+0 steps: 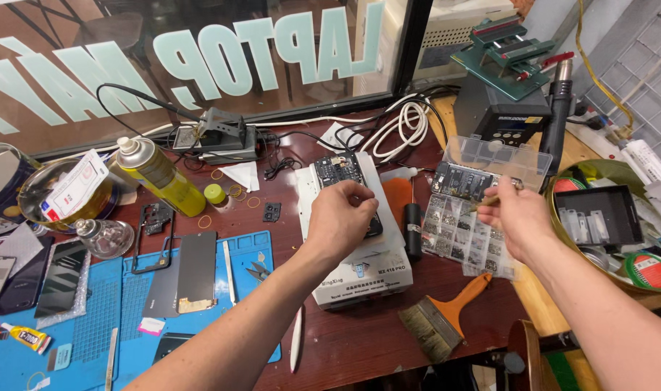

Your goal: The person uses a soldering iron to work on a disassembled smartphone motherboard, then uses a screwdriver to tighten screws on the phone chassis. The person handles the phone and its components on a cluttered workbench.

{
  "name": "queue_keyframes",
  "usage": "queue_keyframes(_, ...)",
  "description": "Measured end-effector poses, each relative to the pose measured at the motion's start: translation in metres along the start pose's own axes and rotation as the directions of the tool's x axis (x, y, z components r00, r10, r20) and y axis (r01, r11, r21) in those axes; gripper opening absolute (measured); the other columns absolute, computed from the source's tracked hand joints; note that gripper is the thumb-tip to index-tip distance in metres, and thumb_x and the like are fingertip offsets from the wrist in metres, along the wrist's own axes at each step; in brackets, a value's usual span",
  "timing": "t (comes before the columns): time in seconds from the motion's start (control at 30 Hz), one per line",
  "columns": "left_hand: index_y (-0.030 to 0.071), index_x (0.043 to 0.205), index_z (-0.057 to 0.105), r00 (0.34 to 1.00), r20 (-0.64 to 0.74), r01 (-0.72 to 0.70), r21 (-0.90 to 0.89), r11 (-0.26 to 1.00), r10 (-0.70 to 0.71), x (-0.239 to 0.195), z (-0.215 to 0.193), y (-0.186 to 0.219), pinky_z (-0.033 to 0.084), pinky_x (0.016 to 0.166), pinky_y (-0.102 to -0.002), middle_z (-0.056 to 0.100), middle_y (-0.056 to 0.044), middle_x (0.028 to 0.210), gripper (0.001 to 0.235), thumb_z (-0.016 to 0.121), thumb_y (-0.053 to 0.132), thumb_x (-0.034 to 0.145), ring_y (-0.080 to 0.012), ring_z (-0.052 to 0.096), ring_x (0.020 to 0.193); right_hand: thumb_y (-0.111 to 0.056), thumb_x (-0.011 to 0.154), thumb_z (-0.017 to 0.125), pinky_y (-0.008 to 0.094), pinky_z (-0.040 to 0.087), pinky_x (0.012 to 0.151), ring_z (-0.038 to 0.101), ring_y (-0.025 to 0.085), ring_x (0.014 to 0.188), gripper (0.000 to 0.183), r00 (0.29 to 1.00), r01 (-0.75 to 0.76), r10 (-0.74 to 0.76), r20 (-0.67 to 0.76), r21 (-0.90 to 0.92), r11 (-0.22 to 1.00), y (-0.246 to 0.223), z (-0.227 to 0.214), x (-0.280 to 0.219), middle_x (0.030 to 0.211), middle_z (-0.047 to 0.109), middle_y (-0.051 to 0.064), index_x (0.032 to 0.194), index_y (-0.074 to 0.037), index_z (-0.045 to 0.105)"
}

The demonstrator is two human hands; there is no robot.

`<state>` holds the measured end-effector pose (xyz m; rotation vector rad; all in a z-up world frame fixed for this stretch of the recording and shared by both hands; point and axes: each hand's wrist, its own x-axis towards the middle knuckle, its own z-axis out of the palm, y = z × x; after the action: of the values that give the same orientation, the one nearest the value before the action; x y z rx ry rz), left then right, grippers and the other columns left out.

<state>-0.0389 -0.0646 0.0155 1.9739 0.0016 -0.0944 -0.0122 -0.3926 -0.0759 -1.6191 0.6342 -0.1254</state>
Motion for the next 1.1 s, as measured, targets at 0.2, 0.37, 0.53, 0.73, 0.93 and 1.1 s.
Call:
queue_keyframes(0.2,-0.001,0.105,0.073,0.981,0.156,0.141,-0.146,0.979,-0.118,-0.013,0.021,0.004,0.054,0.054,-0.029,0.075,-0.011,0.085,0.022,0.069,0.014,0.089,-0.0135,0.065,0.062,-0.006,0.098,0.064,0.033,0.064,0.082,0.073,0.024,0.089,0.011,0.992,-0.071,0.065,0.105,0.047,0.996,0.033,0.005,-0.003,0.101,0.070,0.013,0.104,0.002,0.062)
queue_keyframes(0.37,-0.001,0.105,0.074,0.989,0.087,0.122,-0.083,0.989,-0.115,-0.019,0.026,-0.001,0.056,0.056,-0.029,0.077,-0.010,0.087,0.024,0.071,0.014,0.087,-0.0128,0.069,0.064,-0.009,0.099,0.064,0.033,0.062,0.080,0.073,0.023,0.091,0.014,0.978,-0.041,0.044,0.203,-0.017,0.999,0.045,0.023,0.003,0.102,0.070,0.014,0.107,0.003,0.064)
queue_keyframes(0.53,-0.001,0.105,0.074,0.994,0.062,0.093,-0.033,0.995,-0.090,-0.020,0.031,-0.003,0.058,0.059,-0.029,0.077,-0.010,0.087,0.023,0.070,0.015,0.088,-0.0136,0.071,0.067,-0.007,0.098,0.064,0.033,0.063,0.079,0.074,0.024,0.089,0.016,0.961,-0.047,0.057,0.272,-0.043,0.998,0.059,0.037,0.013,0.101,0.071,0.014,0.109,0.005,0.065)
queue_keyframes(0.73,-0.001,0.103,0.074,0.992,0.083,0.101,-0.013,0.995,-0.100,-0.024,0.037,0.000,0.058,0.061,-0.031,0.078,-0.011,0.085,0.023,0.069,0.016,0.089,-0.0159,0.072,0.069,-0.007,0.098,0.065,0.032,0.063,0.077,0.074,0.022,0.088,0.014,0.958,-0.057,0.075,0.277,-0.073,0.996,0.071,0.042,0.014,0.101,0.071,0.014,0.109,0.002,0.066)
queue_keyframes(0.93,0.000,0.101,0.076,0.997,0.076,0.026,0.032,0.999,-0.028,-0.025,0.047,0.003,0.060,0.069,-0.032,0.078,-0.011,0.087,0.022,0.071,0.017,0.087,-0.0174,0.075,0.075,-0.007,0.098,0.064,0.033,0.065,0.078,0.074,0.024,0.088,0.015,0.971,-0.080,0.062,0.229,0.069,0.994,0.062,0.037,0.011,0.102,0.069,0.013,0.107,0.005,0.061)
queue_keyframes(1.1,0.002,0.099,0.077,0.992,0.128,-0.008,0.064,0.998,0.000,-0.021,0.075,0.005,0.061,0.075,-0.035,0.078,-0.015,0.086,0.024,0.070,0.019,0.083,-0.0236,0.078,0.077,-0.013,0.101,0.064,0.033,0.065,0.077,0.074,0.025,0.086,0.021,0.979,-0.142,0.119,0.166,0.132,0.981,0.049,0.029,0.009,0.099,0.071,0.017,0.104,0.008,0.059)
